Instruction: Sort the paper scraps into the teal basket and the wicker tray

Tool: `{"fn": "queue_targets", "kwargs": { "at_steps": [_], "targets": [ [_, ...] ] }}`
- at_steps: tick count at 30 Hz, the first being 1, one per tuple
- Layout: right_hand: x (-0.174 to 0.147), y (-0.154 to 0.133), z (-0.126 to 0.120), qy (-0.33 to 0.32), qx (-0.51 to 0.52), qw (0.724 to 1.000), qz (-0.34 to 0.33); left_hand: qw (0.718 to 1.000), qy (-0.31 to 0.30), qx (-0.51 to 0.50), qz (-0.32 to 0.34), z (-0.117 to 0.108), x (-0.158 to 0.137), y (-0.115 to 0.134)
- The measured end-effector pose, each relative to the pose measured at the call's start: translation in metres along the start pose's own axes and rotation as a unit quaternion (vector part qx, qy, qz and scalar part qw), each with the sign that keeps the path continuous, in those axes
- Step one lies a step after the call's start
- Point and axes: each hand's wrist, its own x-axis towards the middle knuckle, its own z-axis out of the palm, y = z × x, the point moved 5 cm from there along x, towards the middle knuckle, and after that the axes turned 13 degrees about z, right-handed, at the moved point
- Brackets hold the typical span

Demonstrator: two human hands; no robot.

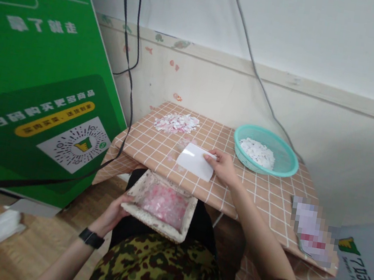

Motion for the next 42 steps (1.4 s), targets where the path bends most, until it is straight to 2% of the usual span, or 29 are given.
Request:
{"fn": "queue_targets", "kwargs": {
  "at_steps": [7, 13, 19, 24, 27, 33, 38, 42],
  "targets": [
    [-0.018, -0.019, 0.016, -0.071, 0.004, 0.997, -0.017, 1.000, 0.005, -0.003, -0.004, 0.000, 0.000, 0.000],
    [0.010, -0.013, 0.010, 0.047, 0.015, 0.999, -0.001, 1.000, 0.019, -0.005, -0.004, -0.006, 0.002, -0.004],
    [0.022, -0.030, 0.022, 0.019, -0.044, 0.996, -0.074, 1.000, 0.015, -0.005, -0.007, -0.005, 0.001, -0.004],
    [0.028, -0.052, 0.009, -0.037, -0.119, 0.985, -0.122, 1.000, 0.016, -0.003, -0.007, -0.005, 0.001, -0.003],
    [0.030, -0.062, -0.001, -0.041, -0.142, 0.980, -0.132, 1.000, 0.009, -0.002, -0.005, -0.005, 0.002, -0.004],
    [0.019, -0.075, 0.002, -0.081, -0.169, 0.969, -0.161, 1.000, 0.000, 0.000, -0.001, -0.005, 0.002, -0.003],
    [0.022, -0.071, -0.015, -0.046, -0.215, 0.965, -0.143, 1.000, -0.001, -0.005, 0.004, -0.004, 0.002, -0.004],
    [0.023, -0.065, -0.029, -0.023, -0.202, 0.972, -0.119, 1.000, 0.004, -0.001, 0.001, -0.005, 0.002, -0.004]
  ]
}}
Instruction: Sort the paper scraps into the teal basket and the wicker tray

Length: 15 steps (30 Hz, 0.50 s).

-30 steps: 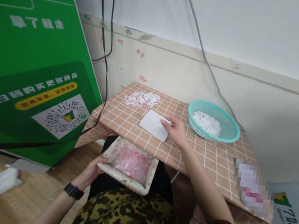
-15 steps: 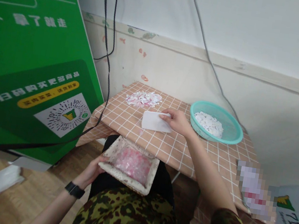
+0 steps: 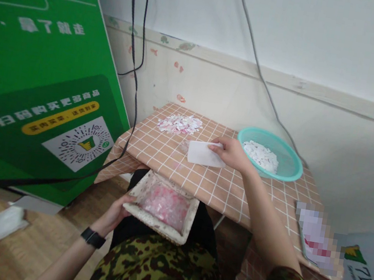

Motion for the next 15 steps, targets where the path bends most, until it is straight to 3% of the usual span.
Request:
{"fn": "queue_targets", "kwargs": {
  "at_steps": [5, 9, 15],
  "targets": [
    [-0.011, -0.008, 0.015, 0.017, 0.066, 0.998, -0.003, 1.000, -0.008, 0.000, 0.001, 0.001, -0.001, 0.001],
    [-0.019, -0.021, 0.031, -0.020, 0.072, 0.997, -0.029, 1.000, -0.008, -0.002, -0.003, 0.002, -0.002, 0.002],
    [-0.018, -0.013, 0.009, -0.010, 0.007, 1.000, -0.012, 1.000, 0.005, 0.004, -0.003, 0.003, -0.003, 0.004]
  ]
}}
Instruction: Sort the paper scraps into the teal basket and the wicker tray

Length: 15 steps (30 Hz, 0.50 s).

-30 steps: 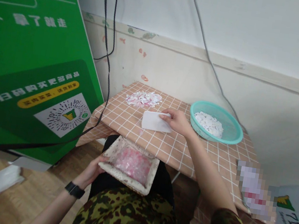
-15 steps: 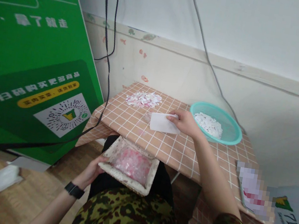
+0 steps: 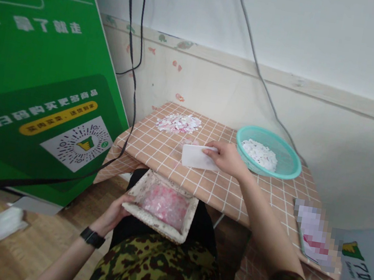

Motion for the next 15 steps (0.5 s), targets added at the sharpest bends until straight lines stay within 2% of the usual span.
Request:
{"fn": "queue_targets", "kwargs": {
  "at_steps": [4, 11, 15],
  "targets": [
    [0.000, 0.007, -0.009, 0.027, -0.001, 0.999, 0.017, 1.000, -0.001, -0.001, -0.001, 0.001, 0.001, 0.000],
    [-0.003, 0.005, 0.005, 0.015, 0.026, 1.000, 0.008, 1.000, 0.002, -0.007, -0.001, -0.001, 0.001, -0.002],
    [0.000, 0.017, -0.004, 0.045, 0.002, 0.999, 0.020, 1.000, -0.002, -0.003, 0.005, 0.000, 0.000, -0.001]
  ]
}}
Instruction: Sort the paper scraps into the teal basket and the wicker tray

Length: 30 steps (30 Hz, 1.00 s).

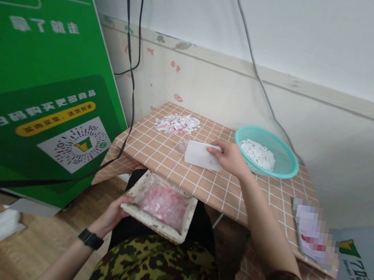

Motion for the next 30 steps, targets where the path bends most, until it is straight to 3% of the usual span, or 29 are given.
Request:
{"fn": "queue_targets", "kwargs": {
  "at_steps": [7, 14, 19, 30],
  "targets": [
    [-0.003, 0.043, 0.012, 0.055, 0.047, 0.994, 0.078, 1.000, 0.003, 0.003, -0.016, -0.003, 0.002, -0.004],
    [-0.014, 0.058, 0.024, 0.008, 0.163, 0.980, 0.117, 1.000, 0.014, 0.004, -0.018, -0.003, 0.001, -0.003],
    [-0.010, 0.056, 0.031, 0.027, 0.174, 0.977, 0.120, 1.000, 0.001, 0.002, -0.016, 0.000, 0.001, -0.001],
    [-0.031, 0.033, 0.035, -0.039, 0.154, 0.983, 0.097, 1.000, -0.007, 0.005, -0.004, 0.001, 0.001, 0.001]
  ]
}}
